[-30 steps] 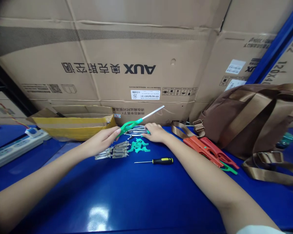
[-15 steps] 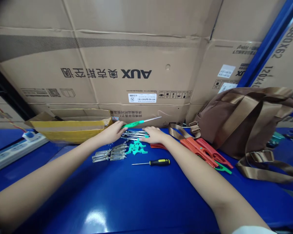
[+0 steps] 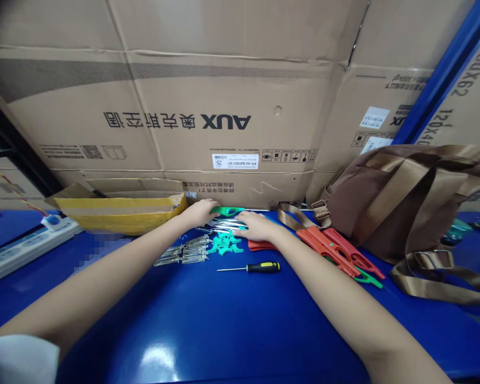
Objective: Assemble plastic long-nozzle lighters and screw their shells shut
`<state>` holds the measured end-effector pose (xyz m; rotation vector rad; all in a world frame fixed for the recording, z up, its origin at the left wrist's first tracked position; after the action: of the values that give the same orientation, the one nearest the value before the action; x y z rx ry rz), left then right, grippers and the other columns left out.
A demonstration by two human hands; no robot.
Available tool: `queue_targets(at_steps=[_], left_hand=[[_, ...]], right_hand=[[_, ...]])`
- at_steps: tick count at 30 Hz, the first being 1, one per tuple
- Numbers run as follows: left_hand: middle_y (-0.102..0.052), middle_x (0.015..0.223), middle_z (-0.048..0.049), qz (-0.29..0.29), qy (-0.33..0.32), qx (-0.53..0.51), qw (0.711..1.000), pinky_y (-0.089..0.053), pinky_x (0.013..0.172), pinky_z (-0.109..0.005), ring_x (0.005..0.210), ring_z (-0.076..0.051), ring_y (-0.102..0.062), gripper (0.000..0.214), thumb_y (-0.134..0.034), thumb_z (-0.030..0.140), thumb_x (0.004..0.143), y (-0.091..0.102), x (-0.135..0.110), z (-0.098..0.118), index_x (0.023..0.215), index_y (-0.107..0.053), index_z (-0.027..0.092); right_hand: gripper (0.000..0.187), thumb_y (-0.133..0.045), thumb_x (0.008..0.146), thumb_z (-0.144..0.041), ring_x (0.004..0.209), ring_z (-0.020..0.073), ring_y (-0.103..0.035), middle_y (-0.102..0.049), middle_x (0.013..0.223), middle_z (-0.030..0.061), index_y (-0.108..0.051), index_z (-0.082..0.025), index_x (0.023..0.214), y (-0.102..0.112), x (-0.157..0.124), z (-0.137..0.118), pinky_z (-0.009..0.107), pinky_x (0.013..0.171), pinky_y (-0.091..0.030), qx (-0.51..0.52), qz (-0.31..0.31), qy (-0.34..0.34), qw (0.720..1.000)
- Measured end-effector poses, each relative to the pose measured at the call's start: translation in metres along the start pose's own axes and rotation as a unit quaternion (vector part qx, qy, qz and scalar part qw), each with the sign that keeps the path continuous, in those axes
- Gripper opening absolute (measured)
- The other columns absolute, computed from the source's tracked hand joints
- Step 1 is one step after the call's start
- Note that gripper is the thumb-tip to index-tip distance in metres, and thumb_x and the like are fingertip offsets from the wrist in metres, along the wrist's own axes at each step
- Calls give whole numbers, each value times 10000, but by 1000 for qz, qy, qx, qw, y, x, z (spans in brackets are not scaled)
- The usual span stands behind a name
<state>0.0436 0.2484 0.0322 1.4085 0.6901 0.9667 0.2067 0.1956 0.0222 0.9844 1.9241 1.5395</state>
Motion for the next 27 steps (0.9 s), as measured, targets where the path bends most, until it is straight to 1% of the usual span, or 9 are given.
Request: queue_targets(at_steps=[6,10,13,16,19,21,23,24,27], left_hand=[[-625,1305,-109,-17,15,-15,1000,-580,938,-443,1116,-240,-648,345,-628,364,995,-4,4,-3,1288,-614,181],[-624,1309,-113,22,-2,-32,999,-580,942,-449,1111,-236,-648,342,-617,365,1001,10,-8,10,1288,-614,178],[-631,1300,-112,59,-24,-46,997,-566,967,-467,1133,-245,-642,330,-623,351,998,23,-29,32,1271,-622,167],[-682,1213,-111,67,-69,-66,993,-517,1054,-403,1190,-254,-628,259,-541,222,1000,30,-63,65,1215,-673,161],[-726,1074,-62,29,-127,-78,988,-571,895,-339,1020,-226,-689,216,-551,253,980,25,-102,98,1105,-719,202],[-723,1087,-60,5,-155,-76,985,-580,838,-343,977,-231,-696,243,-585,318,967,17,-122,115,1145,-716,218],[-716,1113,-83,-9,-170,-72,983,-579,846,-360,1025,-257,-686,301,-607,338,959,10,-134,126,1211,-694,198],[-714,1125,-95,-14,-174,-69,982,-576,866,-372,1048,-268,-680,319,-604,337,964,6,-136,131,1234,-683,186],[-712,1088,-95,-18,-179,-62,982,-569,880,-381,1043,-270,-677,293,-559,344,999,-4,-132,140,1213,-684,187]], right_hand=[[332,-500,1009,-371,1193,294,-615,-644,1287,151,-683,-186,1215,30,-31,3,397,999,-467,-39,26,-54,997],[205,-590,932,-338,1018,283,-635,-669,1093,133,-704,-182,1001,36,-61,9,378,916,-466,-65,-8,-77,995],[243,-655,877,-379,936,262,-632,-671,1060,122,-681,-181,1015,29,-78,12,335,810,-474,-65,-35,-83,994],[243,-687,804,-263,894,239,-636,-680,1049,110,-667,-170,1027,21,-88,15,305,759,-465,-58,-43,-85,994],[216,-659,780,-191,889,228,-631,-691,1025,95,-669,-170,994,19,-89,16,291,743,-448,-47,-35,-71,996],[147,-658,766,-194,854,223,-614,-690,971,81,-667,-176,911,22,-86,14,294,729,-427,-42,-23,-53,997],[21,-654,760,-197,806,218,-591,-672,854,60,-636,-188,766,27,-83,11,298,717,-400,-40,-13,-33,999],[61,-649,763,-195,797,216,-584,-660,808,52,-612,-193,714,30,-82,9,298,717,-390,-38,-7,-25,999],[68,-623,812,-208,833,221,-589,-668,836,62,-606,-196,747,42,-81,4,298,746,-384,-31,33,-21,999]])
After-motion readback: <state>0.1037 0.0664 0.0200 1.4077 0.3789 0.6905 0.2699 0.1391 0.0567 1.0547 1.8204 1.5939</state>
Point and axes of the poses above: each hand's wrist, its own x-axis towards the middle knuckle, its own y-axis out of the back of the hand, z = x × y, the point moved 7 cm from there along x, towards the middle knuckle
